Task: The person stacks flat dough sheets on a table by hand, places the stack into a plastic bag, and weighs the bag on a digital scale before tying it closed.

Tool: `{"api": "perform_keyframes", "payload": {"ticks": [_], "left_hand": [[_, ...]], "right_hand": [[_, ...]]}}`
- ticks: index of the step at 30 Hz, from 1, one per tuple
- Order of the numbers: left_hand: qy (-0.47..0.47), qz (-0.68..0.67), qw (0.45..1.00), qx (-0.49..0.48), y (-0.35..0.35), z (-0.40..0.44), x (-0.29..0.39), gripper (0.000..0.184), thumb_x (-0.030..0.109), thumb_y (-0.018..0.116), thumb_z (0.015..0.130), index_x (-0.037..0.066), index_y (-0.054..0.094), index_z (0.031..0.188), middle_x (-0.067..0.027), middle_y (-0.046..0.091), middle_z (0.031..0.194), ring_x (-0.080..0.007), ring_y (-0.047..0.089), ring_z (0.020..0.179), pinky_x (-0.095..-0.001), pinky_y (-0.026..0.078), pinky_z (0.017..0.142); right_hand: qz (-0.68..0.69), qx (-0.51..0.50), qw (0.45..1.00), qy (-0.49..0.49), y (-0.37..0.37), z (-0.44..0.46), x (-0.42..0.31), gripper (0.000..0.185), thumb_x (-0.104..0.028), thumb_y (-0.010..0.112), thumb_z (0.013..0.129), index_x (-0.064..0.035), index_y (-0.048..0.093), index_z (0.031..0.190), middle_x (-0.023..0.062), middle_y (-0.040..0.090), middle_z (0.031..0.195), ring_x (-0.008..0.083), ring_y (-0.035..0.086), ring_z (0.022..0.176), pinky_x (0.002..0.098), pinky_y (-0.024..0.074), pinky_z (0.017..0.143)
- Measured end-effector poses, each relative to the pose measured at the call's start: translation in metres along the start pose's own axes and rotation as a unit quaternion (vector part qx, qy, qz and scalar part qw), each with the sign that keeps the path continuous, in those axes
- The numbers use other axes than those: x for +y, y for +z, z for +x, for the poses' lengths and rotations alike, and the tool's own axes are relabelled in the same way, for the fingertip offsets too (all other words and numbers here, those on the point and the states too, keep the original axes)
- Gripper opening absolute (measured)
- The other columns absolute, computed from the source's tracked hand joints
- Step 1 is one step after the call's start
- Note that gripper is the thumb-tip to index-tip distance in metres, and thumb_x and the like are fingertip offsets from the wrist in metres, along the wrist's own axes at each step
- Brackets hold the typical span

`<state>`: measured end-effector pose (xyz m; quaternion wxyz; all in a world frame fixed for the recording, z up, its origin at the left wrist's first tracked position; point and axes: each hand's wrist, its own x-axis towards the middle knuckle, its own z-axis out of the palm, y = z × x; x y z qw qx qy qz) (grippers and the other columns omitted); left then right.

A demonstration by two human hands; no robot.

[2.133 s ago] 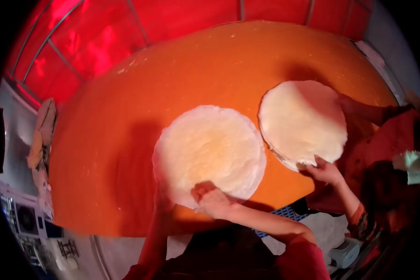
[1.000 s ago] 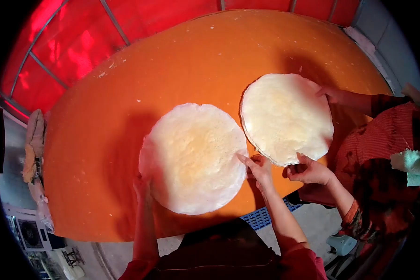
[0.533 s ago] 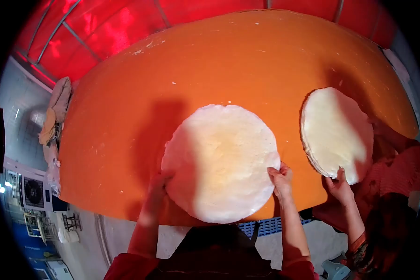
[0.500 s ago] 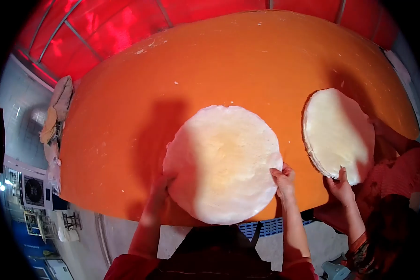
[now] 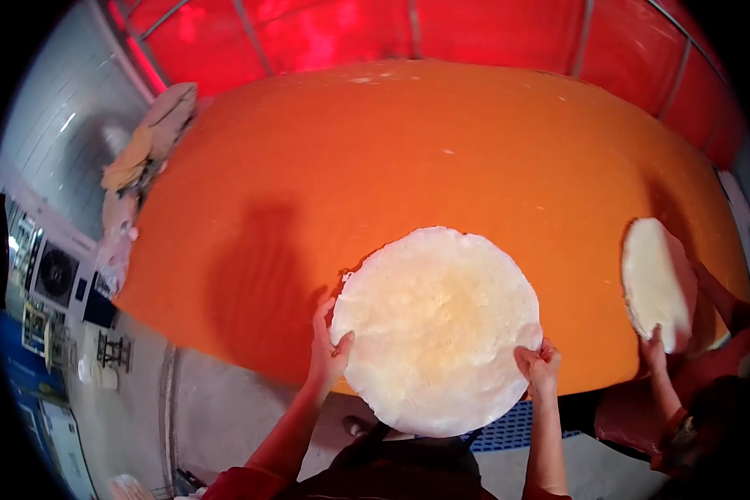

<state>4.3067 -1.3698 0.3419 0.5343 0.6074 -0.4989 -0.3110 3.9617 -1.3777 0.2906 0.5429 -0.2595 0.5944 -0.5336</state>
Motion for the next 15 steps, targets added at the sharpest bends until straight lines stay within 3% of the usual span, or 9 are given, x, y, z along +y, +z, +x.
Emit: {"api": "perform_keyframes", "payload": {"ticks": [3,5,8,9,13,15], "left_hand": [[-0.001,0.073,0.997,-0.026,-0.118,-0.015,-0.029,0.035,-0.005,0.049,0.075,0.0,0.046,0.11,-0.0106,0.053,0.104,-0.0135,0.048,0.092,-0.0232,0.038,0.076],[0.061,0.11,0.992,0.019,-0.193,-0.034,-0.057,0.034,-0.006,0.048,0.074,0.0,0.049,0.108,-0.0107,0.057,0.095,-0.0118,0.052,0.071,-0.019,0.04,0.059],[-0.039,0.084,0.979,0.18,-0.311,-0.08,-0.055,0.032,-0.003,0.048,0.075,0.0,0.051,0.106,-0.0114,0.057,0.097,-0.011,0.054,0.08,-0.0225,0.043,0.067],[-0.032,0.119,0.975,0.185,-0.353,-0.104,-0.073,0.037,-0.001,0.051,0.075,-0.003,0.047,0.111,-0.0112,0.056,0.102,-0.0122,0.053,0.089,-0.0256,0.042,0.075],[-0.185,-0.143,0.911,0.338,-0.462,-0.205,-0.063,0.044,-0.002,0.054,0.075,-0.005,0.041,0.117,-0.0092,0.052,0.106,-0.0159,0.053,0.09,-0.0273,0.044,0.076],[-0.185,-0.214,0.862,0.421,-0.494,-0.256,-0.084,0.049,0.0,0.059,0.072,-0.007,0.04,0.117,-0.0089,0.053,0.103,-0.0149,0.052,0.089,-0.027,0.044,0.076]], "right_hand": [[-0.004,-0.072,0.997,-0.014,0.104,-0.036,0.026,0.024,0.01,0.051,0.068,0.0017,0.054,0.09,0.0074,0.06,0.082,0.0138,0.058,0.07,0.0257,0.0496,0.064],[-0.013,-0.138,0.99,-0.005,0.17,-0.052,0.045,0.023,0.01,0.052,0.068,0.0024,0.055,0.089,0.0081,0.06,0.082,0.0143,0.058,0.07,0.0255,0.049,0.065],[-0.085,-0.283,0.955,-0.009,0.298,-0.09,0.062,0.024,0.009,0.053,0.066,0.004,0.055,0.089,0.0086,0.06,0.082,0.0147,0.058,0.071,0.0251,0.0477,0.066],[-0.088,-0.347,0.934,-0.014,0.339,-0.099,0.07,0.024,0.008,0.053,0.065,0.0042,0.056,0.089,0.0086,0.06,0.082,0.0145,0.058,0.071,0.0248,0.0474,0.066],[-0.121,-0.53,0.839,0.004,0.492,-0.172,0.104,0.027,0.006,0.052,0.063,0.0049,0.056,0.09,0.0085,0.06,0.081,0.0138,0.058,0.069,0.0248,0.0472,0.065],[-0.16,-0.599,0.783,0.052,0.558,-0.227,0.123,0.027,0.003,0.052,0.063,0.0062,0.055,0.09,0.0091,0.06,0.08,0.0143,0.058,0.067,0.0257,0.0481,0.062]]}}
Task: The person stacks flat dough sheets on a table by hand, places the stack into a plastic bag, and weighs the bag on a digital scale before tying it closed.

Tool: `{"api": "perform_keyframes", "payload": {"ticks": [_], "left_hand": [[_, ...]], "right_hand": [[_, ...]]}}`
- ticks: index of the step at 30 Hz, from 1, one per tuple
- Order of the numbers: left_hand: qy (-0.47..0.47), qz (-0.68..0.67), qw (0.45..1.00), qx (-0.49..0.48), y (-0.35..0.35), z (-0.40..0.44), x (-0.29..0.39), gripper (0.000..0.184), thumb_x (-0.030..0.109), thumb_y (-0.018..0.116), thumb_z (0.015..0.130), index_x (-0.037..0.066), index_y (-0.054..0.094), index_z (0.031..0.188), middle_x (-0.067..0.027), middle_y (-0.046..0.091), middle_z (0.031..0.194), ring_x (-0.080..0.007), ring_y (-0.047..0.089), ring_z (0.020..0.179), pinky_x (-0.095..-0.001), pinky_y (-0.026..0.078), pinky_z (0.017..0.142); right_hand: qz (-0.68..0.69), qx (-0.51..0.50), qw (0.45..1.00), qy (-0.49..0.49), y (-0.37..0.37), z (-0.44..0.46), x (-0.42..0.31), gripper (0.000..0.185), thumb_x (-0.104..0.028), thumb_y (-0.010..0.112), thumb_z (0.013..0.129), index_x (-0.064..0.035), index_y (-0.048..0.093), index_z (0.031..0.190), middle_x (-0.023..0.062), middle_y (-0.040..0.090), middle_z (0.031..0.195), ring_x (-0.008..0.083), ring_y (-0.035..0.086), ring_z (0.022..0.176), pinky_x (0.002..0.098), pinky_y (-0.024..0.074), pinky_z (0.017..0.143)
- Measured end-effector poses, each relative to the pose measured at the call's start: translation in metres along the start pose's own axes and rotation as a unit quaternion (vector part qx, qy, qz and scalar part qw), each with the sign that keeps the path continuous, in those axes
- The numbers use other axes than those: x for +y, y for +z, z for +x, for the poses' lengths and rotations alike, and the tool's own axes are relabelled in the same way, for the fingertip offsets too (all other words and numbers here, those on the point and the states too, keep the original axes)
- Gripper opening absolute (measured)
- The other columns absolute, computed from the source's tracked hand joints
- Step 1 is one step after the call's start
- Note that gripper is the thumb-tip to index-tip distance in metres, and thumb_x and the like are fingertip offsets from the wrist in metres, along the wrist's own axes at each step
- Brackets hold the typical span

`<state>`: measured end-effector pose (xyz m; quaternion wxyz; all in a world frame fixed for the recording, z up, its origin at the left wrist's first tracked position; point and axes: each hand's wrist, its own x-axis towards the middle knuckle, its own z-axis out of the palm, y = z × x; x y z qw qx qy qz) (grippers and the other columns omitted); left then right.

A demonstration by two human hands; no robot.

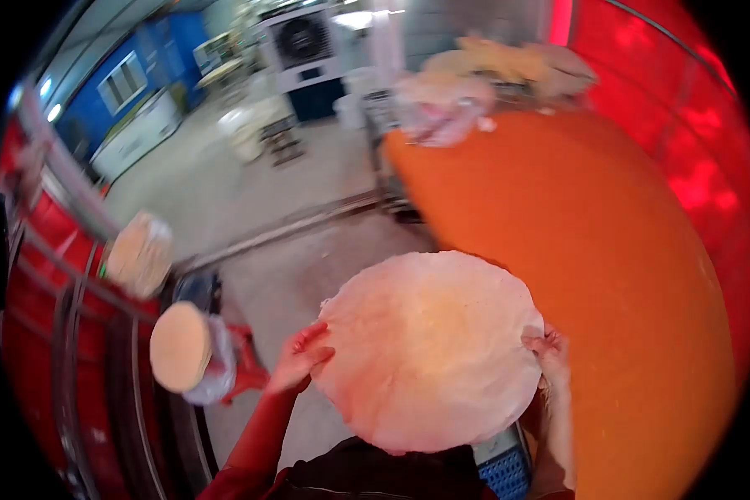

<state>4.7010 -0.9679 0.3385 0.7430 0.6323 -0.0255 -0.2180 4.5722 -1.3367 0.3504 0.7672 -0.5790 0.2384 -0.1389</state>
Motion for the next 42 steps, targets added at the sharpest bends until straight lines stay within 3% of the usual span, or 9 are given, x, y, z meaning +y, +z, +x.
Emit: {"api": "perform_keyframes", "payload": {"ticks": [6,12,18,22,31,34,37,39,42], "left_hand": [[-0.078,-0.179,0.962,0.193,-0.134,0.002,-0.022,0.04,-0.001,0.061,0.068,-0.009,0.049,0.105,-0.0093,0.057,0.092,-0.016,0.055,0.083,-0.0264,0.045,0.073],[-0.062,-0.229,0.927,0.291,-0.243,0.039,-0.016,0.034,-0.002,0.056,0.068,-0.01,0.051,0.101,-0.0128,0.057,0.091,-0.0179,0.056,0.082,-0.0267,0.046,0.071],[-0.016,-0.269,0.853,0.446,-0.307,0.076,0.06,0.042,-0.007,0.055,0.069,-0.01,0.045,0.109,-0.0148,0.055,0.098,-0.0213,0.056,0.087,-0.0267,0.047,0.071],[-0.074,-0.262,0.779,0.565,-0.342,0.09,0.075,0.043,-0.007,0.056,0.068,-0.01,0.045,0.11,-0.0155,0.054,0.1,-0.0221,0.056,0.087,-0.0283,0.048,0.073],[0.042,-0.28,0.761,0.583,-0.541,0.149,0.151,0.051,-0.01,0.056,0.069,-0.008,0.04,0.117,-0.0172,0.052,0.103,-0.0232,0.055,0.089,-0.0308,0.049,0.073],[0.112,-0.188,0.75,0.625,-0.629,0.162,0.222,0.049,-0.01,0.056,0.068,-0.005,0.043,0.115,-0.0143,0.054,0.101,-0.0217,0.056,0.087,-0.031,0.048,0.074],[0.235,-0.106,0.745,0.615,-0.716,0.163,0.294,0.049,-0.012,0.052,0.065,-0.005,0.045,0.113,-0.0129,0.055,0.102,-0.02,0.056,0.088,-0.0303,0.048,0.076],[0.248,-0.059,0.69,0.678,-0.76,0.167,0.337,0.049,-0.012,0.052,0.067,-0.005,0.043,0.115,-0.0137,0.055,0.103,-0.0214,0.056,0.089,-0.0316,0.047,0.078],[0.29,-0.034,0.624,0.725,-0.822,0.176,0.358,0.052,-0.012,0.052,0.069,-0.005,0.039,0.119,-0.0138,0.052,0.108,-0.0216,0.055,0.091,-0.0311,0.047,0.078]], "right_hand": [[-0.074,-0.276,0.947,0.15,0.178,0.142,0.056,0.019,0.001,0.053,0.064,0.0079,0.058,0.081,0.0121,0.06,0.074,0.0167,0.058,0.061,0.027,0.0478,0.057],[-0.122,-0.378,0.872,0.285,0.354,0.27,0.152,0.021,0.002,0.056,0.064,0.0107,0.057,0.083,0.0119,0.06,0.076,0.017,0.058,0.061,0.0268,0.0472,0.058],[-0.16,-0.475,0.811,0.302,0.538,0.335,0.142,0.022,0.0,0.055,0.066,0.0105,0.057,0.085,0.0106,0.06,0.076,0.0156,0.057,0.061,0.0258,0.0462,0.056],[-0.201,-0.56,0.749,0.292,0.663,0.358,0.146,0.022,-0.002,0.056,0.067,0.0089,0.057,0.086,0.0095,0.06,0.076,0.0152,0.058,0.064,0.0255,0.0456,0.058],[-0.287,-0.704,0.631,0.155,0.977,0.411,0.167,0.02,-0.01,0.06,0.068,0.0031,0.061,0.082,0.0061,0.061,0.079,0.0112,0.056,0.071,0.0254,0.0453,0.063],[-0.179,-0.817,0.533,-0.129,1.104,0.402,0.129,0.023,-0.013,0.061,0.067,0.0015,0.061,0.086,0.0045,0.061,0.08,0.0107,0.056,0.071,0.0255,0.0457,0.063],[-0.143,-0.767,0.622,0.069,1.218,0.364,0.084,0.03,-0.016,0.061,0.066,-0.0007,0.059,0.092,0.0026,0.06,0.08,0.0101,0.056,0.073,0.0245,0.0447,0.064],[-0.098,-0.818,0.567,0.013,1.305,0.363,0.094,0.034,-0.015,0.06,0.071,-0.0009,0.056,0.102,0.004,0.06,0.092,0.0122,0.056,0.083,0.0256,0.0457,0.072],[-0.001,-0.792,0.608,-0.053,1.408,0.336,0.12,0.03,-0.008,0.059,0.071,-0.0009,0.056,0.1,0.0033,0.059,0.088,0.0107,0.056,0.076,0.0235,0.0464,0.065]]}}
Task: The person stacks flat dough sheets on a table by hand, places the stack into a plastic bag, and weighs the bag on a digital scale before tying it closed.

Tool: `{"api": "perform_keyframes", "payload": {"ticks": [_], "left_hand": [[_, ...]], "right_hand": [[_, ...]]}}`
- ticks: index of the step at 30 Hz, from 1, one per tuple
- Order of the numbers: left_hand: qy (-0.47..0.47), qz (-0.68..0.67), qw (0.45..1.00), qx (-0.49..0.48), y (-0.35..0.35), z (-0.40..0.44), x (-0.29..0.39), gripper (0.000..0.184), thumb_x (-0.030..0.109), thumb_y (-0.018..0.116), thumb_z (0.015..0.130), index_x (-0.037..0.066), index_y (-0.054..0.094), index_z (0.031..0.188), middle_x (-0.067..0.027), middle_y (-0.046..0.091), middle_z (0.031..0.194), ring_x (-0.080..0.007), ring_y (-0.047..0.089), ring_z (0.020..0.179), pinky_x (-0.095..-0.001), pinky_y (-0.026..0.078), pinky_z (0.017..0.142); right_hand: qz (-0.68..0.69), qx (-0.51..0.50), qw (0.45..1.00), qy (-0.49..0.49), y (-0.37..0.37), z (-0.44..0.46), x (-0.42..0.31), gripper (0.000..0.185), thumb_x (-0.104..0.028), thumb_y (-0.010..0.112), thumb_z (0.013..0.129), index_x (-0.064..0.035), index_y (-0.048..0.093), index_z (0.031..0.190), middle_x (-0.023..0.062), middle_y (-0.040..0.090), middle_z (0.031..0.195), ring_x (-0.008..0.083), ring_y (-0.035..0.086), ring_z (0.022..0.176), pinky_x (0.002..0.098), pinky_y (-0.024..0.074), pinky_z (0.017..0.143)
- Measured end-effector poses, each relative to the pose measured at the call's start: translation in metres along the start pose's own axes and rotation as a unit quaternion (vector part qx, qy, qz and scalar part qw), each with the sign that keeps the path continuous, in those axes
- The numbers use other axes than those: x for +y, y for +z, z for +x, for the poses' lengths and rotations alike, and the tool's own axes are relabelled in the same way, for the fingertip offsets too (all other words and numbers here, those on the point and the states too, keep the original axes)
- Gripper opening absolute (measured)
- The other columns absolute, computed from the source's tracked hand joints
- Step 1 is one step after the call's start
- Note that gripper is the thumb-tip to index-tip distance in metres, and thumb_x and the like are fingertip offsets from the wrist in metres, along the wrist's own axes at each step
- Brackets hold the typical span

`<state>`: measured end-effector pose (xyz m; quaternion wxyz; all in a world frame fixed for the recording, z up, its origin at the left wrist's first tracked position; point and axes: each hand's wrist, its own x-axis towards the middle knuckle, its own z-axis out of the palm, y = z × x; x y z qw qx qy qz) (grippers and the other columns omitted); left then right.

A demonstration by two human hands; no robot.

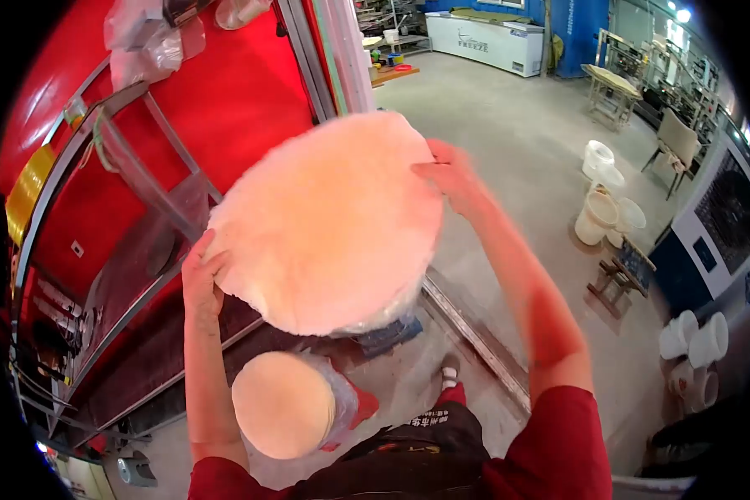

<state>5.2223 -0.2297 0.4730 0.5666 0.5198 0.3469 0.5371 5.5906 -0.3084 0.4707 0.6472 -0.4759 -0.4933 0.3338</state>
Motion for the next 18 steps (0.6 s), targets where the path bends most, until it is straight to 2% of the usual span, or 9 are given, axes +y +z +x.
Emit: {"api": "perform_keyframes", "payload": {"ticks": [2,5,7,8,9,10,13,15,18], "left_hand": [[0.036,0.011,0.998,0.044,0.006,0.034,-0.034,0.053,-0.012,0.052,0.069,-0.004,0.038,0.12,-0.0136,0.05,0.11,-0.0214,0.054,0.093,-0.0304,0.047,0.077],[-0.002,-0.019,0.995,0.098,-0.002,0.068,-0.121,0.054,-0.01,0.054,0.067,-0.005,0.038,0.119,-0.0116,0.051,0.108,-0.02,0.054,0.091,-0.0293,0.048,0.072],[-0.027,0.04,0.985,0.167,0.017,0.059,-0.183,0.056,-0.004,0.059,0.064,-0.005,0.041,0.116,-0.0109,0.051,0.104,-0.0194,0.053,0.09,-0.0294,0.047,0.073],[-0.017,0.171,0.97,0.169,-0.013,0.057,-0.246,0.058,-0.001,0.062,0.061,-0.005,0.041,0.115,-0.0116,0.05,0.106,-0.0216,0.05,0.095,-0.0308,0.045,0.078],[-0.017,0.302,0.927,0.22,-0.014,0.044,-0.286,0.06,0.001,0.065,0.06,-0.005,0.041,0.115,-0.0132,0.047,0.109,-0.024,0.047,0.101,-0.0329,0.042,0.084],[-0.052,0.478,0.855,0.194,-0.006,0.03,-0.301,0.059,0.002,0.065,0.061,-0.005,0.041,0.115,-0.0149,0.047,0.11,-0.0255,0.045,0.104,-0.0334,0.04,0.087],[-0.041,0.344,0.896,0.277,0.011,0.024,-0.308,0.06,0.004,0.066,0.06,-0.004,0.042,0.114,-0.0168,0.046,0.111,-0.0265,0.043,0.107,-0.0337,0.038,0.09],[-0.078,0.405,0.869,0.275,-0.001,0.02,-0.321,0.061,0.005,0.066,0.06,-0.003,0.041,0.115,-0.0183,0.044,0.113,-0.029,0.044,0.105,-0.0343,0.039,0.087],[-0.09,0.515,0.812,0.259,0.012,0.022,-0.306,0.059,0.007,0.065,0.062,-0.002,0.041,0.115,-0.0198,0.042,0.114,-0.0314,0.048,0.098,-0.0354,0.042,0.082]], "right_hand": [[0.012,0.022,1.0,-0.012,-0.005,0.061,0.046,0.027,-0.006,0.058,0.071,-0.0009,0.058,0.097,0.0016,0.059,0.083,0.0097,0.056,0.069,0.0233,0.0462,0.059],[-0.04,-0.017,0.997,0.067,-0.018,0.135,0.151,0.021,-0.006,0.06,0.07,-0.0025,0.06,0.091,-0.0012,0.059,0.074,0.0083,0.053,0.06,0.0245,0.0437,0.052],[-0.023,0.014,0.995,0.1,-0.016,0.158,0.229,0.012,-0.008,0.062,0.065,-0.0041,0.062,0.077,-0.0034,0.056,0.062,0.0078,0.049,0.052,0.027,0.0395,0.045],[-0.157,-0.01,0.983,0.096,-0.019,0.165,0.279,0.014,-0.013,0.062,0.06,-0.0036,0.06,0.07,0.0037,0.058,0.062,0.0153,0.052,0.052,0.0306,0.042,0.048],[-0.286,-0.037,0.953,0.09,-0.022,0.167,0.319,0.017,-0.017,0.063,0.055,-0.0032,0.059,0.064,0.0108,0.059,0.062,0.0229,0.056,0.053,0.0343,0.0446,0.05],[-0.32,-0.049,0.94,0.11,-0.023,0.161,0.339,0.018,-0.018,0.062,0.053,-0.0035,0.058,0.062,0.0124,0.058,0.063,0.0249,0.056,0.054,0.0352,0.0447,0.051],[-0.387,-0.099,0.898,0.182,-0.028,0.153,0.369,0.02,-0.021,0.062,0.049,-0.0042,0.056,0.058,0.0151,0.057,0.065,0.0288,0.057,0.058,0.0371,0.0452,0.054],[-0.385,-0.146,0.881,0.233,-0.033,0.164,0.362,0.02,-0.021,0.063,0.049,-0.0041,0.055,0.056,0.0143,0.058,0.065,0.0283,0.058,0.063,0.0375,0.0456,0.056],[-0.349,-0.149,0.9,0.213,-0.038,0.161,0.369,0.028,-0.028,0.067,0.051,-0.0044,0.055,0.06,0.0137,0.058,0.066,0.0282,0.057,0.061,0.0361,0.0452,0.055]]}}
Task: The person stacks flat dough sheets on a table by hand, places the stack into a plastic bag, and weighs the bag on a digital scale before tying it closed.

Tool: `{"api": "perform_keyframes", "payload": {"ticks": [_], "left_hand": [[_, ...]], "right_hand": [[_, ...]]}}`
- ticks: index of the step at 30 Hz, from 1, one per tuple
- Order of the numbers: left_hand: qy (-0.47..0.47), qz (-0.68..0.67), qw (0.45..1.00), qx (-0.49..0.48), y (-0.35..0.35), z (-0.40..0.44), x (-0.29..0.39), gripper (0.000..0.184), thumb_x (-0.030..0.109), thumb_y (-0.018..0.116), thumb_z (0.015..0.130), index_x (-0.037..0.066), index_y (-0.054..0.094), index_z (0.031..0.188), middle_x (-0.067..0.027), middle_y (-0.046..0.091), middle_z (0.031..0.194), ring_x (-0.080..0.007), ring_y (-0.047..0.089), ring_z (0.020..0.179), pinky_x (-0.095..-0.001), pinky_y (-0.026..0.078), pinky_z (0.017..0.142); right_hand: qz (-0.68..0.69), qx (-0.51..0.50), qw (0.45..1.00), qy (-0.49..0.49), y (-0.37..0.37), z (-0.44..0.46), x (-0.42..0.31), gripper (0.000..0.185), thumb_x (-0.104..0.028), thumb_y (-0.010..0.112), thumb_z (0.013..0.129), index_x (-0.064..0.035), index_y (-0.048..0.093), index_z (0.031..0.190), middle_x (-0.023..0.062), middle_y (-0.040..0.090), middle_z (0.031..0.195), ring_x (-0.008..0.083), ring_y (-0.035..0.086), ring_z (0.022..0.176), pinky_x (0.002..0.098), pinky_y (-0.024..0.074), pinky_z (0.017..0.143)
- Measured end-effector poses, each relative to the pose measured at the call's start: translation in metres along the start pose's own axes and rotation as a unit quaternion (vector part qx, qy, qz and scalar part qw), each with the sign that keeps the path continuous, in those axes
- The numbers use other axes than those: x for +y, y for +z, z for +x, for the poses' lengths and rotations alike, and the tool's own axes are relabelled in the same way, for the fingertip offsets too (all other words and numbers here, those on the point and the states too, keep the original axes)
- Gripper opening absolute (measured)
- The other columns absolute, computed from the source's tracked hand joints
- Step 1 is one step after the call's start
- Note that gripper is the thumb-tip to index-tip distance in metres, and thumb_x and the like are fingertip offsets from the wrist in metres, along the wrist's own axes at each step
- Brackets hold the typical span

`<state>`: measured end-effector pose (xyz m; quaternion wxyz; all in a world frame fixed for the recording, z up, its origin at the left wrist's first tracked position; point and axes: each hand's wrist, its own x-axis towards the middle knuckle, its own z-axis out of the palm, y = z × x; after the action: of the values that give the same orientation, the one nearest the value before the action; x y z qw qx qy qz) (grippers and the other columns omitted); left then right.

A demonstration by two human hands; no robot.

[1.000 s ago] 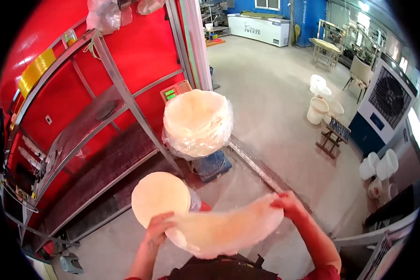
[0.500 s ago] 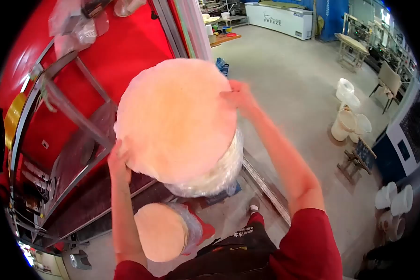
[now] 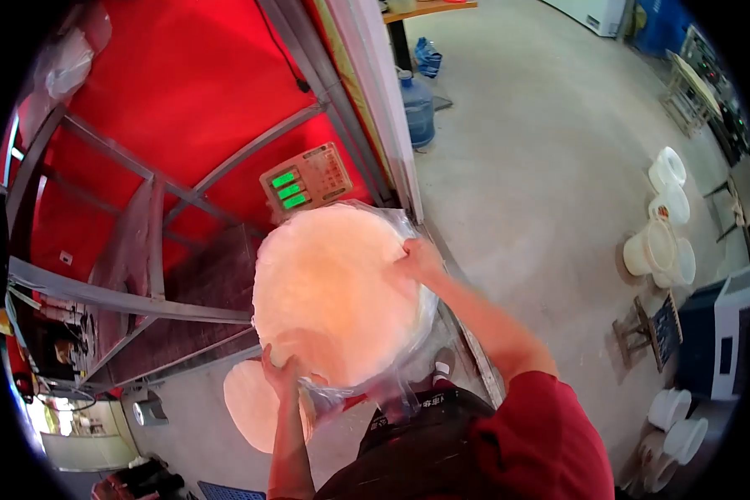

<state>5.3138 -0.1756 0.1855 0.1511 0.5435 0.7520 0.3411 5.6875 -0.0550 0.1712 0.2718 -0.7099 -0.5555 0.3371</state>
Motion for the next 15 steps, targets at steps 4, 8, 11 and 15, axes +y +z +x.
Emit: {"api": "perform_keyframes", "payload": {"ticks": [4,8,11,15], "left_hand": [[-0.058,0.1,0.991,0.07,-0.028,-0.01,0.072,0.054,0.018,0.064,0.068,-0.002,0.043,0.113,-0.0192,0.045,0.108,-0.031,0.052,0.084,-0.036,0.044,0.074],[-0.216,-0.08,0.963,0.14,-0.05,-0.021,0.009,0.051,0.035,0.059,0.076,-0.001,0.046,0.11,-0.0122,0.052,0.095,-0.0213,0.051,0.071,-0.0341,0.045,0.063],[-0.363,-0.192,0.9,0.148,-0.063,-0.035,-0.029,0.048,0.044,0.053,0.078,0.002,0.049,0.104,-0.0093,0.053,0.09,-0.0183,0.051,0.072,-0.0323,0.044,0.059],[-0.412,-0.249,0.862,0.157,-0.061,-0.032,-0.047,0.053,0.05,0.048,0.079,0.003,0.05,0.101,-0.0086,0.053,0.089,-0.0179,0.052,0.072,-0.03,0.043,0.058]], "right_hand": [[0.025,0.12,0.992,-0.02,-0.008,-0.01,0.005,0.038,-0.036,0.069,0.06,-0.003,0.056,0.075,0.0113,0.058,0.063,0.0224,0.055,0.054,0.0334,0.0439,0.05],[0.148,0.195,0.969,-0.023,-0.07,-0.021,0.077,0.02,-0.019,0.062,0.073,-0.001,0.053,0.072,0.0018,0.05,0.054,0.0092,0.044,0.049,0.0263,0.037,0.044],[0.099,0.156,0.965,0.187,-0.097,-0.044,0.146,0.017,-0.015,0.056,0.075,-0.0009,0.05,0.068,0.0036,0.048,0.049,0.0094,0.045,0.041,0.0258,0.0354,0.038],[0.093,0.096,0.962,0.238,-0.119,-0.024,0.109,0.019,-0.017,0.054,0.077,0.0006,0.051,0.072,0.0055,0.051,0.048,0.0132,0.049,0.038,0.0263,0.039,0.036]]}}
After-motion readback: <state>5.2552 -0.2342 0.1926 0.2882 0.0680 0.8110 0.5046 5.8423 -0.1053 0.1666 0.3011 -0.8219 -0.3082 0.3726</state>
